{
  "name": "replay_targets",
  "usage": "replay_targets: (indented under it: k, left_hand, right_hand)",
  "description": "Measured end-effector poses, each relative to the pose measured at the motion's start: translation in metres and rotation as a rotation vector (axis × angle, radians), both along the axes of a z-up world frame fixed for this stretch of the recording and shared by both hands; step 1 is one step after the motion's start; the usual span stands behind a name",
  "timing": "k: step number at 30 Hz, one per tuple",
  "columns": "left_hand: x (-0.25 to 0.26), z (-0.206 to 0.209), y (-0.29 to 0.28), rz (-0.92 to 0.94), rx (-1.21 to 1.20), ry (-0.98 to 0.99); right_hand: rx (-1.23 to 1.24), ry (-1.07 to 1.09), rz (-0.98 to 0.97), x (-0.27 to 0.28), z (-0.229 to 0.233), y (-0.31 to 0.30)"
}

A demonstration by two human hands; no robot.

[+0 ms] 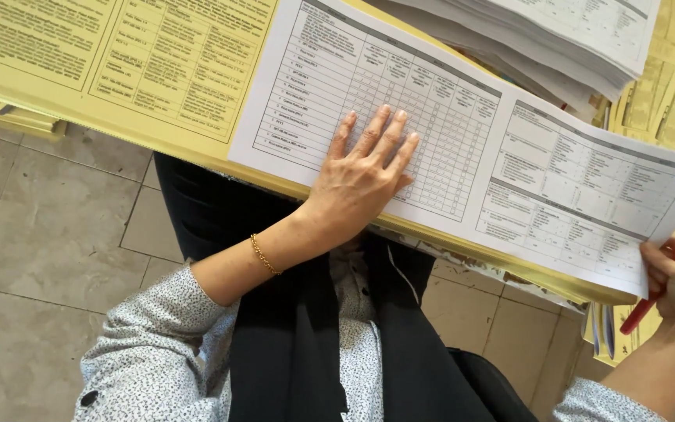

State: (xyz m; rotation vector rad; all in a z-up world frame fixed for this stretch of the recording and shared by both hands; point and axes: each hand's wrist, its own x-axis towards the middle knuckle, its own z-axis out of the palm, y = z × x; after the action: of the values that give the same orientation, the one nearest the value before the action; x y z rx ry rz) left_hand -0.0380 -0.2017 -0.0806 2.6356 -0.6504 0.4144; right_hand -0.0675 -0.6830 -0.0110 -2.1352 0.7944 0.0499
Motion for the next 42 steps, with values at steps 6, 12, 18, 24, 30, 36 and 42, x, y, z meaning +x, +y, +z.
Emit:
replay_targets:
  k: [6, 12, 18, 24, 30, 36, 42]
  left_hand:
    - [-0.001, 0.002, 0.001, 0.033, 0.002, -0.083]
    - [-0.002, 0.005, 0.005, 0.031, 0.013, -0.112]
    - [0.000, 0.007, 0.004, 0.012, 0.094, -0.126]
    - [-0.001, 0.010, 0.007, -0.027, 0.106, -0.098]
    - [-0.001, 0.015, 0.009, -0.009, 0.165, -0.120]
    - [-0.002, 0.017, 0.009, 0.002, 0.211, -0.117]
    - [0.000, 0.022, 0.009, -0.062, 0.184, -0.067]
  right_hand:
    - [-0.044, 0.015, 0.020, 0.002, 0.000, 0.004]
    - [0.041, 0.007, 0.081, 0.012, -0.027, -0.046]
    - [-0.536, 0.021, 0.312, 0.035, -0.034, -0.079]
    - [-0.465, 0.128, 0.453, 0.086, 0.049, 0.062]
    - [-0.537, 0.083, 0.556, 0.111, 0.033, 0.033]
    - [-0.597, 0.007, 0.526, 0.102, 0.034, 0.016]
    - [-0.115, 0.094, 0.166, 0.051, 0.022, -0.013]
